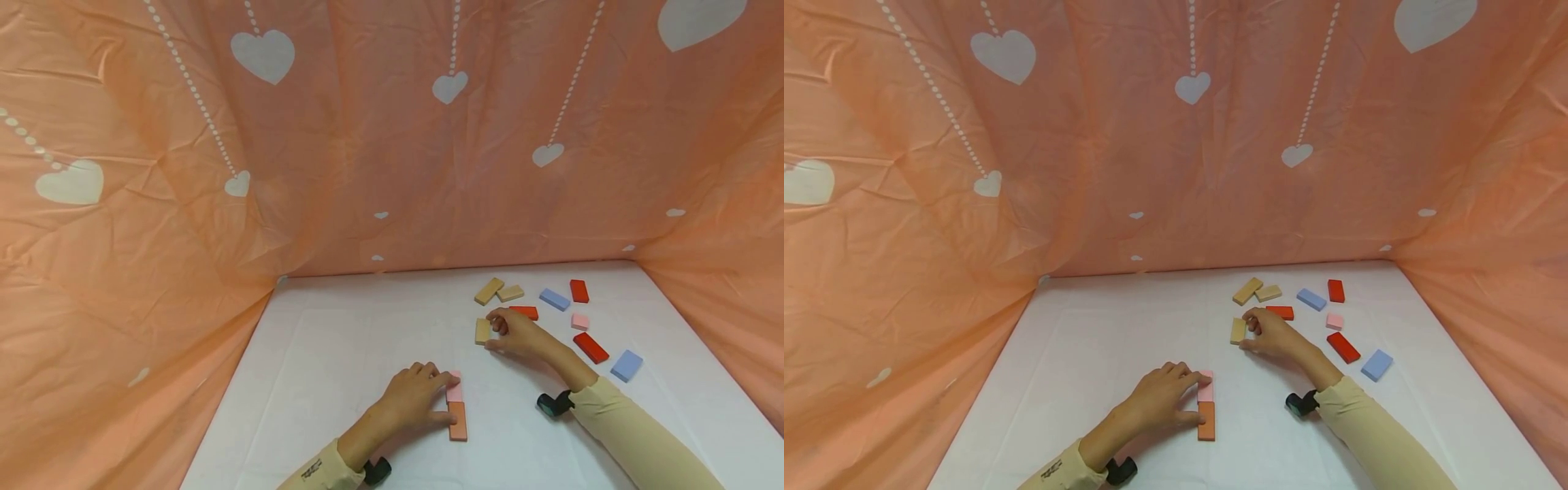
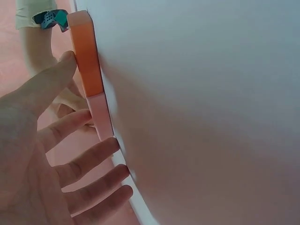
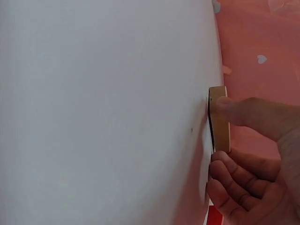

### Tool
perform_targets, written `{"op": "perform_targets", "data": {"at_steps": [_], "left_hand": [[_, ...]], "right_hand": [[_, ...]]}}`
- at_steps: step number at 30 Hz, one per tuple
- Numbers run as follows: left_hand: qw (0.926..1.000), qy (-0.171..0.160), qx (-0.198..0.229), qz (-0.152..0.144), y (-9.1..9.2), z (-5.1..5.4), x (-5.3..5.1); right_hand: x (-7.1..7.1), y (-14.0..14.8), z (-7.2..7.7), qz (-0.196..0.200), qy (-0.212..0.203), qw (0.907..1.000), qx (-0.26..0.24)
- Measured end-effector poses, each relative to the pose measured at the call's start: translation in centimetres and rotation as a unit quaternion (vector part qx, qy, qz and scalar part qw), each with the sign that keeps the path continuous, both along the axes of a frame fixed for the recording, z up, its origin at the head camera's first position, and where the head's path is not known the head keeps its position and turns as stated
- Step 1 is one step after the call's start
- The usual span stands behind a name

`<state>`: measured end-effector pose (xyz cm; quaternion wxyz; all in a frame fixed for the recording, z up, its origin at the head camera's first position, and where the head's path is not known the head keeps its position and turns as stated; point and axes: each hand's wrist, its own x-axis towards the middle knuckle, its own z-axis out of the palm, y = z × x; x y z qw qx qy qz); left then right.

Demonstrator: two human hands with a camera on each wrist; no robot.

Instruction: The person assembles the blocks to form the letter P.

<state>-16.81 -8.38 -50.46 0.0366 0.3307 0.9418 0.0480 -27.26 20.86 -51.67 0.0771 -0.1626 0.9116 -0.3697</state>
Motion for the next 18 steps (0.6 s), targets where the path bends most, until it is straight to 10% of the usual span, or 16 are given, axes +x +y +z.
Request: {"op": "perform_targets", "data": {"at_steps": [18], "left_hand": [[1.0, -0.009, -0.002, 0.002, -0.1, 0.0, 0.3]], "right_hand": [[1.4, -2.3, -0.2, 0.051, 0.052, 0.9973, -0.009]]}}
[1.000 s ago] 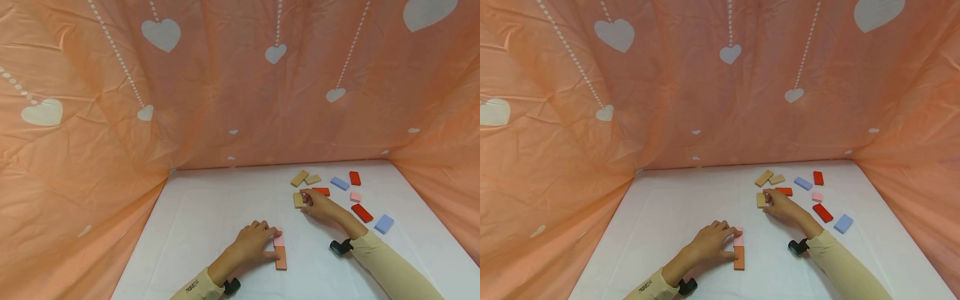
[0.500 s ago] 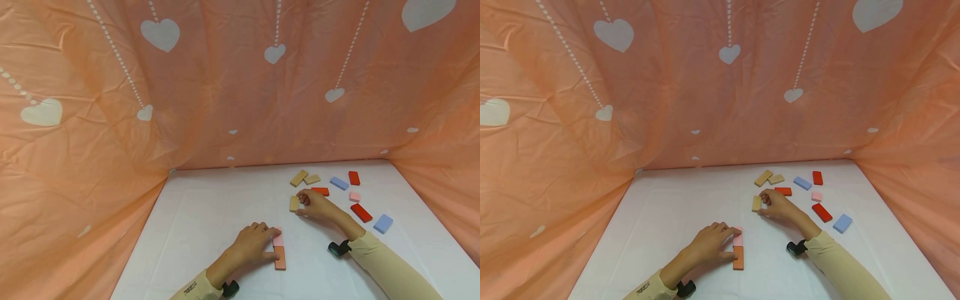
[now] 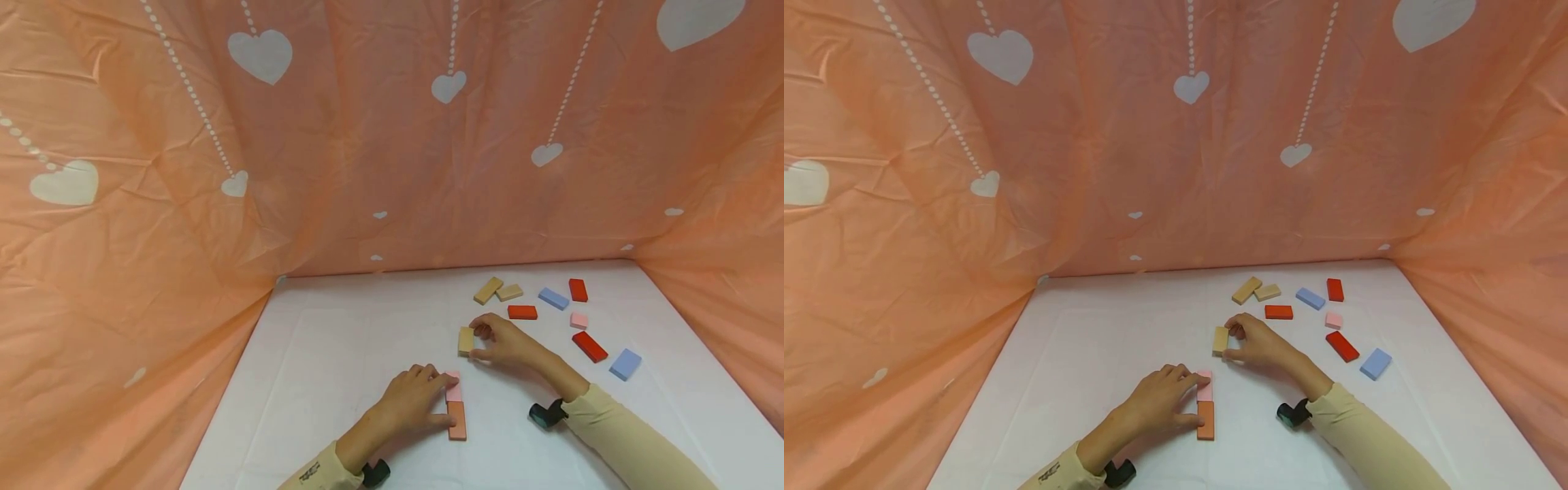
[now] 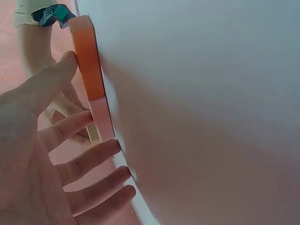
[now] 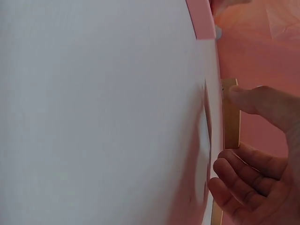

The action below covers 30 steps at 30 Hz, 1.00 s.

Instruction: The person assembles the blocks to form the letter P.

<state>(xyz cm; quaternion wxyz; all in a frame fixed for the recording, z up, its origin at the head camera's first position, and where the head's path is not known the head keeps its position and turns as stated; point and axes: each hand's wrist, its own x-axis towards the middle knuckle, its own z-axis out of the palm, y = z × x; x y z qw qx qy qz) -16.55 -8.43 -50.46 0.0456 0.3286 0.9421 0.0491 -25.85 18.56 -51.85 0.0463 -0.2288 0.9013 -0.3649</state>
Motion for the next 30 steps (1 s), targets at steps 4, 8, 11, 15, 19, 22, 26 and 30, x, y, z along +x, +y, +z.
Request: {"op": "perform_targets", "data": {"at_steps": [4, 8, 11, 15, 19, 22, 26, 30], "left_hand": [[1.0, 0.002, -0.004, -0.001, 0.0, 0.1, 0.1], [1.0, 0.003, -0.007, -0.002, 0.0, 0.0, 0.1], [0.9999, 0.006, -0.008, -0.002, 0.0, 0.0, 0.1], [1.0, 0.002, -0.005, 0.0, 0.0, -0.1, 0.2], [1.0, -0.004, -0.001, 0.001, -0.1, -0.1, 0.3], [1.0, -0.005, -0.002, 0.002, -0.1, -0.1, 0.4], [1.0, -0.005, -0.004, 0.002, -0.1, -0.1, 0.4], [1.0, 0.0, -0.004, 0.0, -0.1, -0.1, 0.4]], "right_hand": [[0.5, -0.8, 0.1, 0.007, -0.001, 1.0, -0.001], [0.7, -1.3, 0.1, 0.015, -0.002, 0.9999, 0.005], [0.9, -1.5, 0.1, 0.021, -0.003, 0.9997, 0.009], [1.1, -1.8, -0.1, 0.034, -0.003, 0.9994, 0.009], [1.2, -2.1, -0.3, 0.049, 0.002, 0.9988, 0.005], [1.3, -2.2, -0.4, 0.058, 0.008, 0.9983, 0.008], [1.3, -2.3, -0.4, 0.061, 0.012, 0.9979, 0.02], [1.2, -2.3, -0.5, 0.064, 0.019, 0.9973, 0.029]]}}
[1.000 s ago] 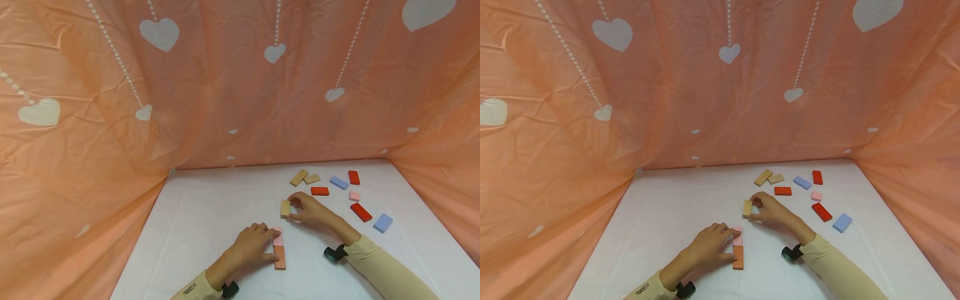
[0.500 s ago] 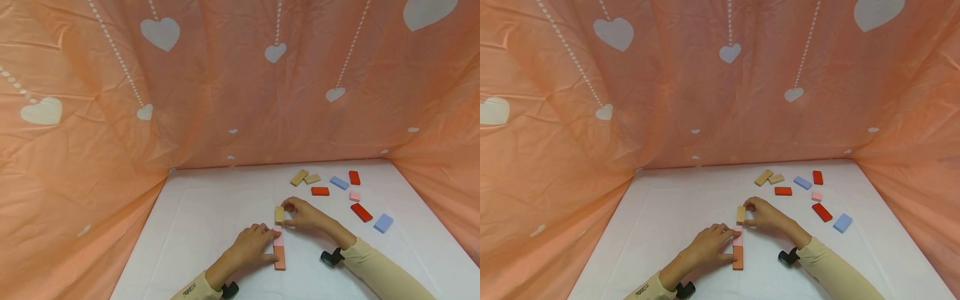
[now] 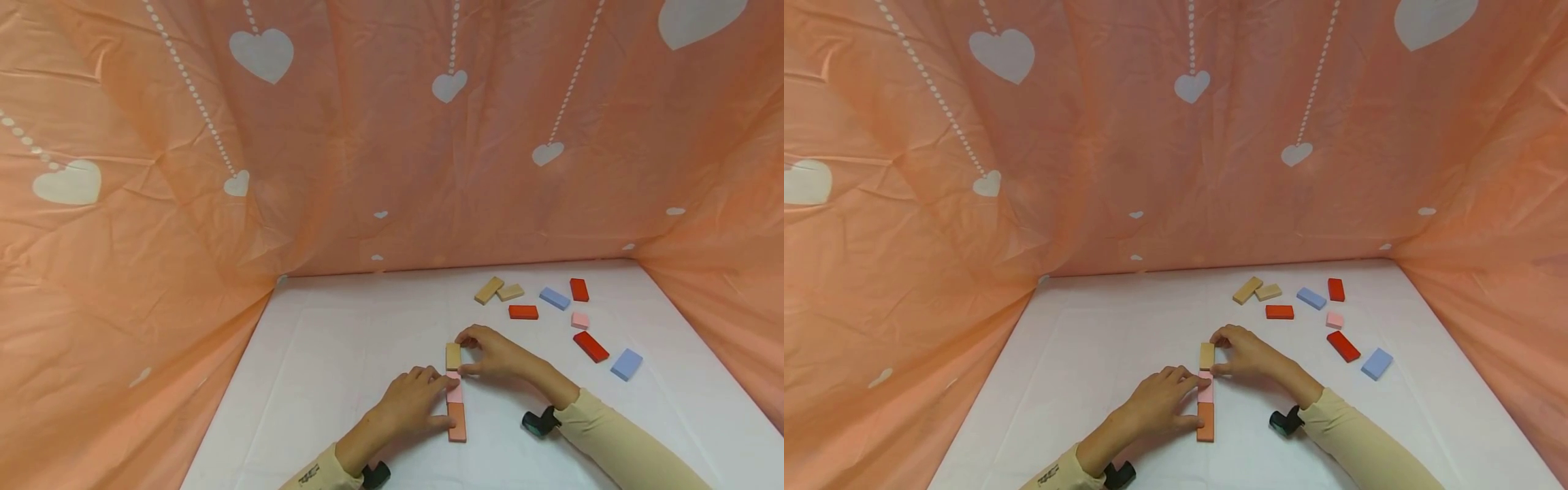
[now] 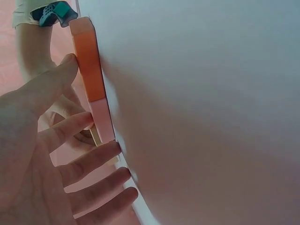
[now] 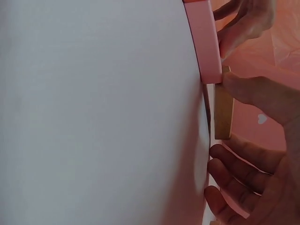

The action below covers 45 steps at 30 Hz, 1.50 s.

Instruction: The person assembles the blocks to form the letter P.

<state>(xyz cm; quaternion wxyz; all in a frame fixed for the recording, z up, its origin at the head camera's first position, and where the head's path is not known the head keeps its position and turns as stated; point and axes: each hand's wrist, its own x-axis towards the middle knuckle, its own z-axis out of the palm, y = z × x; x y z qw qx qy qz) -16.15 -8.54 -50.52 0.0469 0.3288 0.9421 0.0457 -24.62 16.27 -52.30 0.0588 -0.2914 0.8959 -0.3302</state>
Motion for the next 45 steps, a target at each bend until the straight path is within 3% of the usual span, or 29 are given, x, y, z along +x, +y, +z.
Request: {"op": "perform_targets", "data": {"at_steps": [14, 29, 45], "left_hand": [[0.9999, 0.008, 0.007, -0.008, 0.0, 0.2, -0.1], [0.9999, -0.001, 0.01, 0.003, 0.0, 0.0, 0.0], [0.9999, 0.001, 0.016, 0.003, -0.2, -0.1, -1.8]], "right_hand": [[-0.2, 0.0, 0.2, 0.011, 0.002, 0.9997, 0.02], [-0.1, -0.2, 0.0, 0.0, -0.001, 0.9997, 0.025], [0.1, 0.7, 0.0, 0.008, -0.015, 0.9997, -0.018]]}}
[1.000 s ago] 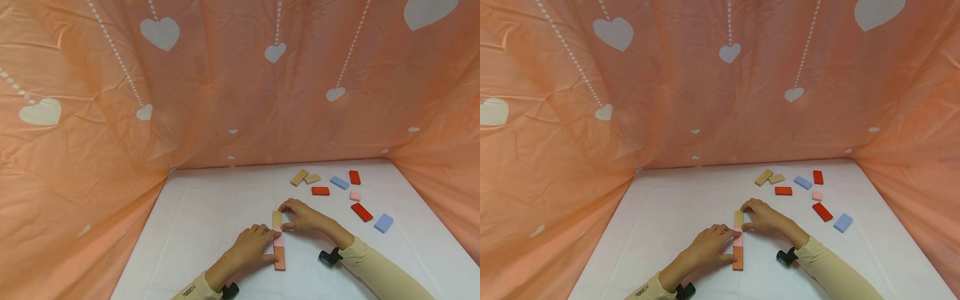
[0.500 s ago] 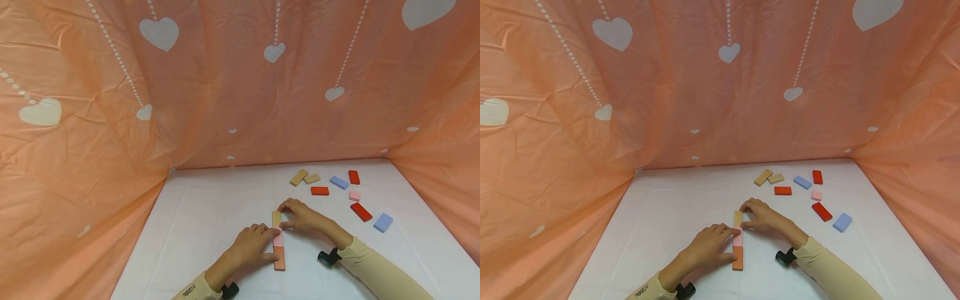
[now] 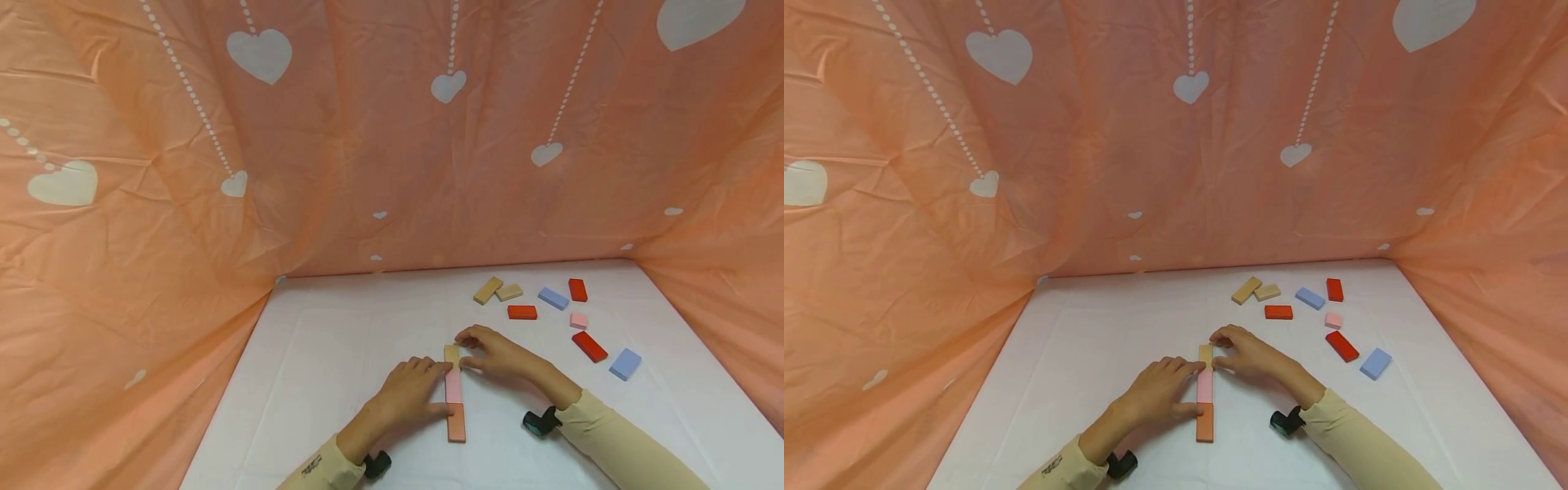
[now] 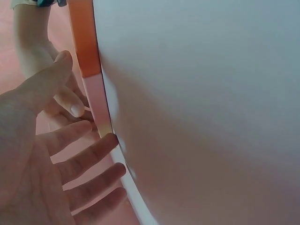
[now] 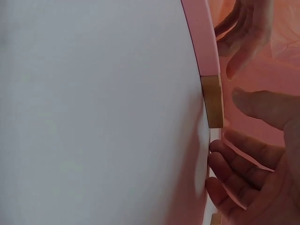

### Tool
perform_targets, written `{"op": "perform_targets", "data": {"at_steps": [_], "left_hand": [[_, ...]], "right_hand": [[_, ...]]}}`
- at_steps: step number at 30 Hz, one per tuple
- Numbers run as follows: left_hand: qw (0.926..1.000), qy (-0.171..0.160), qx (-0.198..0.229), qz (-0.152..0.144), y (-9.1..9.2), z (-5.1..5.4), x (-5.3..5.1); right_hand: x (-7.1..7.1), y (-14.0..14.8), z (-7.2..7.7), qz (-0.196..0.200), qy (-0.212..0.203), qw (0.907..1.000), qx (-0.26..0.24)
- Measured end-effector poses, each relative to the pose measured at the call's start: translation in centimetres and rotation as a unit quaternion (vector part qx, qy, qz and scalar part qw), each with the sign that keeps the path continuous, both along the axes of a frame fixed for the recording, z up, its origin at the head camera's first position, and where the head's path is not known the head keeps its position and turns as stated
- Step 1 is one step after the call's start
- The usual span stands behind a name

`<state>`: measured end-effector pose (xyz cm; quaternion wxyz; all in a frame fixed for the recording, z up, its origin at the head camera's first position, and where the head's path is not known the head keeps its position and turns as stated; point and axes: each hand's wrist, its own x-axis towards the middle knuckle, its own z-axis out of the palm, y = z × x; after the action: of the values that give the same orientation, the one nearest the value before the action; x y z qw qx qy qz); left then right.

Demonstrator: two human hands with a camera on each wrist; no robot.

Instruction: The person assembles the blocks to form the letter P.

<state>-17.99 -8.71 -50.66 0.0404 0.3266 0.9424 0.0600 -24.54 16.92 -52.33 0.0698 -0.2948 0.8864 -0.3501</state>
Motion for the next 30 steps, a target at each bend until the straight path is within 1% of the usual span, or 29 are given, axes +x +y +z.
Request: {"op": "perform_targets", "data": {"at_steps": [3, 6, 10, 13, 17, 23, 30], "left_hand": [[1.0, -0.003, -0.003, -0.002, 0.0, 0.1, -0.2], [0.9999, -0.002, -0.01, -0.002, 0.1, 0.3, -0.4], [0.9997, 0.008, -0.022, -0.004, 0.3, 0.3, -0.7], [0.9995, 0.008, -0.03, -0.003, 0.4, 0.3, -0.9], [0.9993, 0.004, -0.037, 0.0, 0.5, 0.3, -0.9], [0.9993, 0.011, -0.036, -0.001, 0.5, 0.3, -0.8], [0.9994, 0.013, -0.033, -0.002, 0.6, 0.4, -0.8]], "right_hand": [[0.2, 0.4, 0.1, -0.012, 0.0, 0.9999, -0.009], [0.3, 0.8, 0.3, -0.032, 0.007, 0.9994, -0.011], [0.6, 1.5, 0.6, -0.066, 0.022, 0.9974, -0.019], [0.8, 1.9, 0.8, -0.095, 0.024, 0.9949, -0.024], [0.9, 2.7, 1.0, -0.139, 0.018, 0.9898, -0.025], [0.7, 4.3, 1.0, -0.194, 0.017, 0.9801, -0.038], [0.6, 5.9, 1.0, -0.248, 0.046, 0.9658, -0.06]]}}
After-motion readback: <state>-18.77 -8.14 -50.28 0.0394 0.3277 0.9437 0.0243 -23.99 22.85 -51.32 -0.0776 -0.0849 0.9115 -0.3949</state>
